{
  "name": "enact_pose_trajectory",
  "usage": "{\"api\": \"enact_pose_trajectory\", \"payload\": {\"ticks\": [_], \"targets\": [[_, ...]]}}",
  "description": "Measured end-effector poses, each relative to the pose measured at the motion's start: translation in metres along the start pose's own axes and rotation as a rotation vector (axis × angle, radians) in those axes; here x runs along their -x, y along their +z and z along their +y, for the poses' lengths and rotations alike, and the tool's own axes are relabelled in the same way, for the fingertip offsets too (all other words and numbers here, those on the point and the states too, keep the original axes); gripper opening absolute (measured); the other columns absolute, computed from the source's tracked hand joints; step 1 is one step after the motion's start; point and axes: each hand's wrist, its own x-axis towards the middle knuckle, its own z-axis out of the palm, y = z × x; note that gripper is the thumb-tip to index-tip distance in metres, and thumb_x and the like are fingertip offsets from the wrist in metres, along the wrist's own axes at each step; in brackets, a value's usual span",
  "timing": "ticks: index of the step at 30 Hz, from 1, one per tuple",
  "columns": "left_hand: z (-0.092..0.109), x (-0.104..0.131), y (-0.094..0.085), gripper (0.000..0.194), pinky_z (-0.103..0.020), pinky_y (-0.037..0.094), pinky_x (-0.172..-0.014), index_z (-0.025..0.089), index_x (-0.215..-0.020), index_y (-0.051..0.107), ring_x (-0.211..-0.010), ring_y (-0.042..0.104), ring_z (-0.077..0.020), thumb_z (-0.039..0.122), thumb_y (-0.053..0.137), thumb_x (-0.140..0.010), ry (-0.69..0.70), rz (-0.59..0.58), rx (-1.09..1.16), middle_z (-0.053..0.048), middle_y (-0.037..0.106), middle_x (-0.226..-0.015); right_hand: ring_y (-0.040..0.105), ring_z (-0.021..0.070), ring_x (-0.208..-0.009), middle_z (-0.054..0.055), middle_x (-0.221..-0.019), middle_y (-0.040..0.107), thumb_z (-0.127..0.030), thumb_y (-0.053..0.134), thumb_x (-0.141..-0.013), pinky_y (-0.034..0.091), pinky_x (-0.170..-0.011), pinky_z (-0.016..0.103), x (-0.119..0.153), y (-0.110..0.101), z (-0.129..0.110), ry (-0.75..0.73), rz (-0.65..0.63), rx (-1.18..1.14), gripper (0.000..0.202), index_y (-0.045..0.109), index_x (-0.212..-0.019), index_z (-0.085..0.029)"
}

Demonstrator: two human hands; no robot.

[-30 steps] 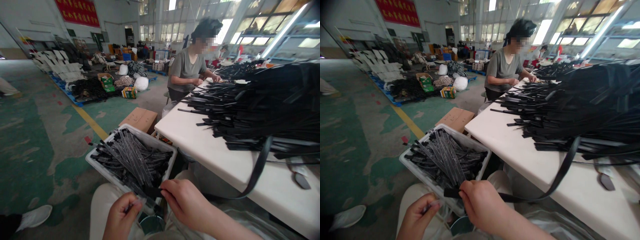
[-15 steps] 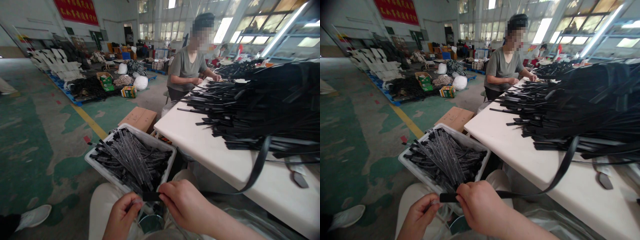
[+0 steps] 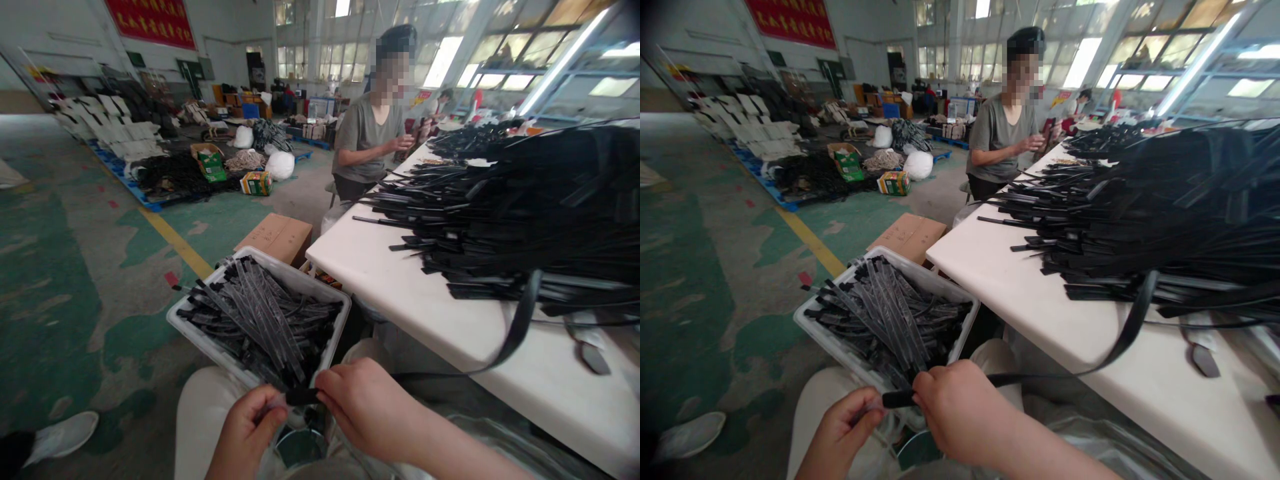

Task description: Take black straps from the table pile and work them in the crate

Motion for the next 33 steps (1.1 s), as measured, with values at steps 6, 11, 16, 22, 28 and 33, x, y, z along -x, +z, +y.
{"api": "enact_pose_trajectory", "payload": {"ticks": [6,11,16,22,28,33], "targets": [[0.002,-0.001,0.005,0.019,-0.026,0.036,-0.069,0.019,-0.069,0.059,-0.075,0.054,-0.0184,0.032,0.060,-0.084,0.098,-0.110,-0.253,0.001,0.055,-0.073,0.069,0.0213,-0.065,0.006,-0.078,0.072,-0.012,0.057,-0.083,0.027,-0.046,0.030,-0.002,-0.008,-0.001,-0.081,-0.201,0.144,0.008,0.063,-0.087,-0.016],[0.000,-0.004,0.020,0.019,-0.026,0.038,-0.072,0.020,-0.069,0.059,-0.082,0.060,-0.0199,0.029,0.060,-0.085,0.120,-0.247,-0.383,-0.001,0.061,-0.076,0.072,0.0249,-0.068,0.007,-0.080,0.074,-0.013,0.064,-0.078,0.035,-0.047,0.028,-0.009,0.005,-0.010,-0.127,-0.265,0.131,0.008,0.067,-0.085,-0.015],[-0.001,-0.003,0.014,0.012,-0.026,0.040,-0.072,0.020,-0.077,0.062,-0.084,0.064,-0.0206,0.022,0.055,-0.087,0.129,-0.282,-0.572,-0.002,0.067,-0.082,0.074,0.0246,-0.073,0.006,-0.085,0.075,-0.023,0.060,-0.089,0.036,-0.049,0.029,-0.006,0.015,0.000,-0.027,-0.206,0.042,0.010,0.066,-0.092,-0.016],[-0.003,0.005,-0.022,0.018,-0.028,0.039,-0.068,0.020,-0.078,0.060,-0.083,0.068,-0.0231,0.021,0.048,-0.092,0.065,-0.218,-0.875,-0.004,0.071,-0.084,0.073,0.0252,-0.068,0.007,-0.073,0.075,-0.022,0.055,-0.091,0.031,-0.051,0.030,0.020,0.010,0.036,0.109,-0.151,0.015,0.019,0.068,-0.077,-0.018],[-0.033,0.004,0.027,0.020,-0.031,0.040,-0.063,0.020,-0.082,0.063,-0.076,0.069,-0.0246,0.020,0.045,-0.091,0.323,-0.136,-0.947,-0.009,0.073,-0.080,0.074,0.0280,-0.070,0.009,-0.076,0.076,-0.020,0.055,-0.089,0.028,-0.051,0.032,-0.002,0.017,0.000,0.083,-0.215,-0.040,0.020,0.070,-0.076,-0.018],[-0.045,0.007,0.023,0.031,-0.033,0.039,-0.060,0.022,-0.079,0.061,-0.069,0.068,-0.0238,0.029,0.037,-0.096,0.358,-0.056,-0.941,-0.009,0.072,-0.073,0.073,0.0271,-0.075,0.005,-0.079,0.076,-0.020,0.059,-0.085,0.037,-0.052,0.030,0.010,0.022,0.009,0.075,-0.180,-0.160,0.012,0.071,-0.083,-0.024]]}}
